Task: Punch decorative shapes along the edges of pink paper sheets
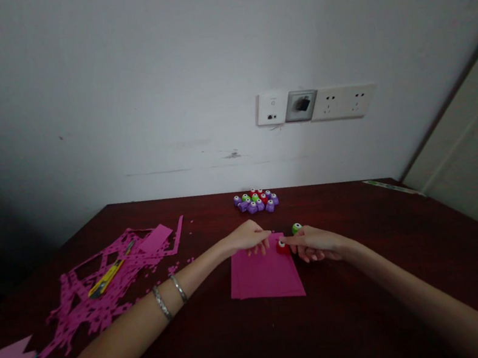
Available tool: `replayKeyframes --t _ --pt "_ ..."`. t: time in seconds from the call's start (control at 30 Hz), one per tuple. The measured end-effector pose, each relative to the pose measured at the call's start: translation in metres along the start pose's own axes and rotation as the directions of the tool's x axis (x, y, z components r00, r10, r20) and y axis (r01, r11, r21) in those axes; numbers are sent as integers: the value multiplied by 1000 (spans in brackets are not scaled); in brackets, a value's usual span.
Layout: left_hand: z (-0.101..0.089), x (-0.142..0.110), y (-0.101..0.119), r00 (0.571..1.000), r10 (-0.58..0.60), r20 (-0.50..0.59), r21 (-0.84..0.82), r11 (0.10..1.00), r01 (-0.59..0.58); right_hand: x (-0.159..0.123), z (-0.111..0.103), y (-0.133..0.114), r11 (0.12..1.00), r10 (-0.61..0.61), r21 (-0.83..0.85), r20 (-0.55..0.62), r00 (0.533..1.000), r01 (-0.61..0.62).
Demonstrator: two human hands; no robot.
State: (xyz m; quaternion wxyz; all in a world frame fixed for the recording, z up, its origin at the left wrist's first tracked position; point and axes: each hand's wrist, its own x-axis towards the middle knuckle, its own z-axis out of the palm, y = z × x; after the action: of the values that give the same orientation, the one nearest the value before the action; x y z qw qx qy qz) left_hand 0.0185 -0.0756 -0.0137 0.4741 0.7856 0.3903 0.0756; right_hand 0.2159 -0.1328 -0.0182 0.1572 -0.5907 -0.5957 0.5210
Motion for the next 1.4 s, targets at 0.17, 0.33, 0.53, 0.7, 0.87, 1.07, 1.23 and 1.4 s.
replayKeyframes --t 0.17,0.33,0.53,0.7,0.87,1.07,1.23,1.4 --pt "-2 10 0 997 40 67 35 998 -43 10 -5 -1 992 60 -110 19 998 -57" --pt "0 19 -3 985 62 161 29 997 -68 20 -11 -1 985 114 -136 73 991 -103" --pt "4 25 0 980 12 197 109 993 -34 24 -17 -10 975 216 -99 193 957 -200" --pt "-3 25 12 949 -18 316 169 985 -38 24 -19 -20 938 346 -83 284 894 -336" --pt "-9 31 12 853 -201 482 65 979 194 23 -19 -24 922 382 -61 310 871 -383" --pt "-7 37 9 807 -209 553 -25 964 266 21 -17 -23 940 335 -33 282 899 -340" --pt "-7 38 10 785 -208 583 -39 958 283 21 -17 -25 942 329 -41 296 897 -332" --pt "-4 37 4 779 -192 597 -84 951 298 20 -15 -31 943 333 -70 287 898 -326"
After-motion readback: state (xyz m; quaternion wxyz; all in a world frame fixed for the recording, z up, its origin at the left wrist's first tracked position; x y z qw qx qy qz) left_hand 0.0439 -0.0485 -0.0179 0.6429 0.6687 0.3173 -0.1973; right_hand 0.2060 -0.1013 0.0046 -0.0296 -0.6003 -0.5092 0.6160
